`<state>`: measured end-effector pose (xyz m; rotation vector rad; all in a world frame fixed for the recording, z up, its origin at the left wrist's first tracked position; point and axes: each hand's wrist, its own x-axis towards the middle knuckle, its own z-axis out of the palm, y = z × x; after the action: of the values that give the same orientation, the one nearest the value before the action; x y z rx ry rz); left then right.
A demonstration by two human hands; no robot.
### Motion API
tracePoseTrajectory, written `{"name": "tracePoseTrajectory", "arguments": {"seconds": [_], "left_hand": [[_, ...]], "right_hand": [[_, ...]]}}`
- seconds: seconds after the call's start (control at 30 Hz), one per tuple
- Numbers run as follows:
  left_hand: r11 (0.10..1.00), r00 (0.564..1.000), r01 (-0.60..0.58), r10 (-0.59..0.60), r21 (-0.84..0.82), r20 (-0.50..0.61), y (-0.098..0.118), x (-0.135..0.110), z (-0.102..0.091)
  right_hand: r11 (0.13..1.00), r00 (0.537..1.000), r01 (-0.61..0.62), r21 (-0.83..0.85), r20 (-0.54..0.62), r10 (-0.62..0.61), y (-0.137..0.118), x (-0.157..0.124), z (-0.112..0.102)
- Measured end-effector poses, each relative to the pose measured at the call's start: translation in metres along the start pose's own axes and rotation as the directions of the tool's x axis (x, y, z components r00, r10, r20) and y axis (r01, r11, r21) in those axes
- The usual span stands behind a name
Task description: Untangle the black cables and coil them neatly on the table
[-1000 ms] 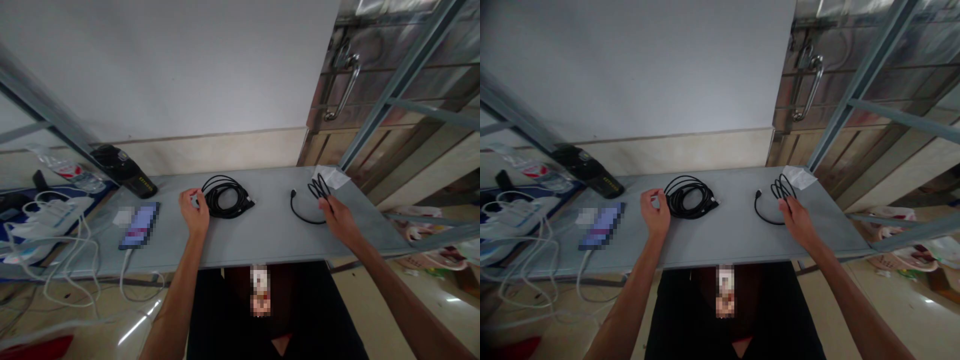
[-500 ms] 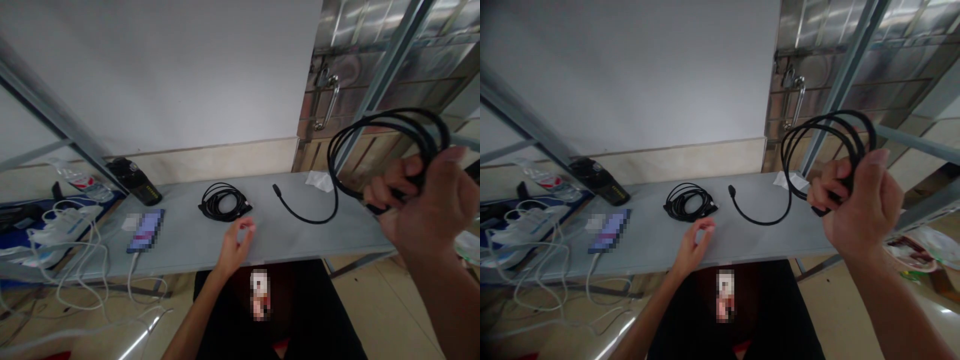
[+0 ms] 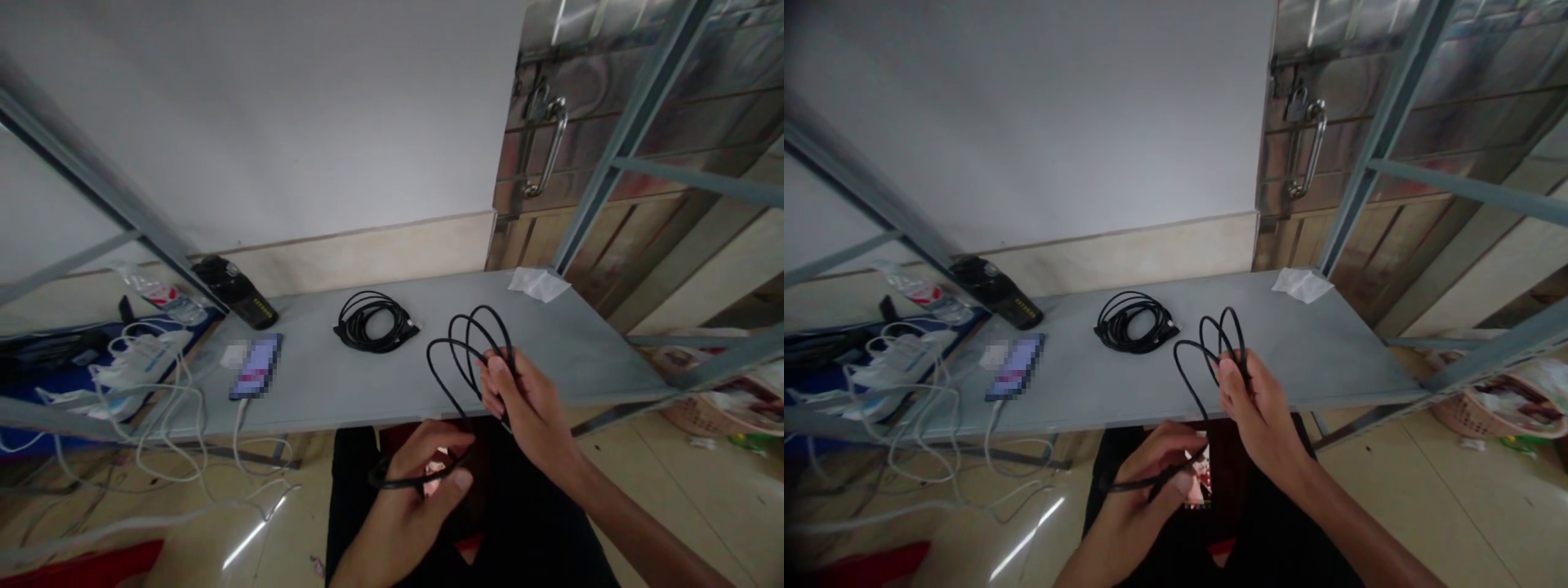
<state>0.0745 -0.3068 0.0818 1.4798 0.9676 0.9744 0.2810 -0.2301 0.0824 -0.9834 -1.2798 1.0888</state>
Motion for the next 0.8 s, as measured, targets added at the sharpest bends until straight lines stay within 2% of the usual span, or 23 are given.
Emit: {"name": "tracePoseTrajectory", "arguments": {"seconds": [0.1, 0.17, 0.23, 0.3, 0.43, 0.53, 0.6, 0.67, 0.73, 0.8], "left_hand": [[0.997, 0.986, -0.037, 0.048, 0.07, -0.158, -0.005, -0.007, -0.032], [0.999, 0.943, 0.004, 0.009, 0.039, -0.332, -0.011, -0.01, -0.057], [0.995, 0.855, 0.016, -0.064, -0.097, -0.515, -0.016, -0.011, -0.084], [0.965, 0.751, -0.066, -0.12, -0.254, -0.649, -0.018, -0.011, -0.113], [0.896, 0.582, -0.194, -0.223, -0.4, -0.782, -0.011, -0.012, -0.166], [0.875, 0.493, -0.261, -0.243, -0.408, -0.835, -0.003, -0.016, -0.195], [0.872, 0.476, -0.288, -0.227, -0.395, -0.85, 0.001, -0.018, -0.205], [0.87, 0.483, -0.298, -0.217, -0.392, -0.848, 0.001, -0.018, -0.203], [0.855, 0.515, -0.299, -0.229, -0.423, -0.826, -0.003, -0.014, -0.191], [0.821, 0.574, -0.289, -0.263, -0.493, -0.775, -0.012, -0.01, -0.172]], "right_hand": [[0.995, 0.999, -0.015, -0.097, 0.034, 0.018, 0.011, 0.009, -0.013], [0.995, 1.0, -0.018, -0.103, 0.002, 0.018, 0.021, 0.017, -0.029], [0.997, 0.998, -0.038, -0.071, -0.046, 0.035, 0.032, 0.023, -0.05], [0.997, 0.99, -0.067, -0.031, -0.125, 0.063, 0.041, 0.028, -0.075], [0.997, 0.928, -0.05, 0.066, -0.366, 0.071, 0.041, 0.03, -0.125], [0.993, 0.869, 0.039, 0.111, -0.493, 0.021, 0.025, 0.03, -0.156], [0.989, 0.841, 0.094, 0.117, -0.541, -0.016, 0.011, 0.03, -0.169], [0.985, 0.817, 0.134, 0.107, -0.575, -0.048, -0.001, 0.031, -0.174], [0.98, 0.81, 0.159, 0.121, -0.584, -0.06, -0.006, 0.032, -0.169], [0.973, 0.82, 0.178, 0.15, -0.569, -0.062, -0.002, 0.033, -0.154]]}}
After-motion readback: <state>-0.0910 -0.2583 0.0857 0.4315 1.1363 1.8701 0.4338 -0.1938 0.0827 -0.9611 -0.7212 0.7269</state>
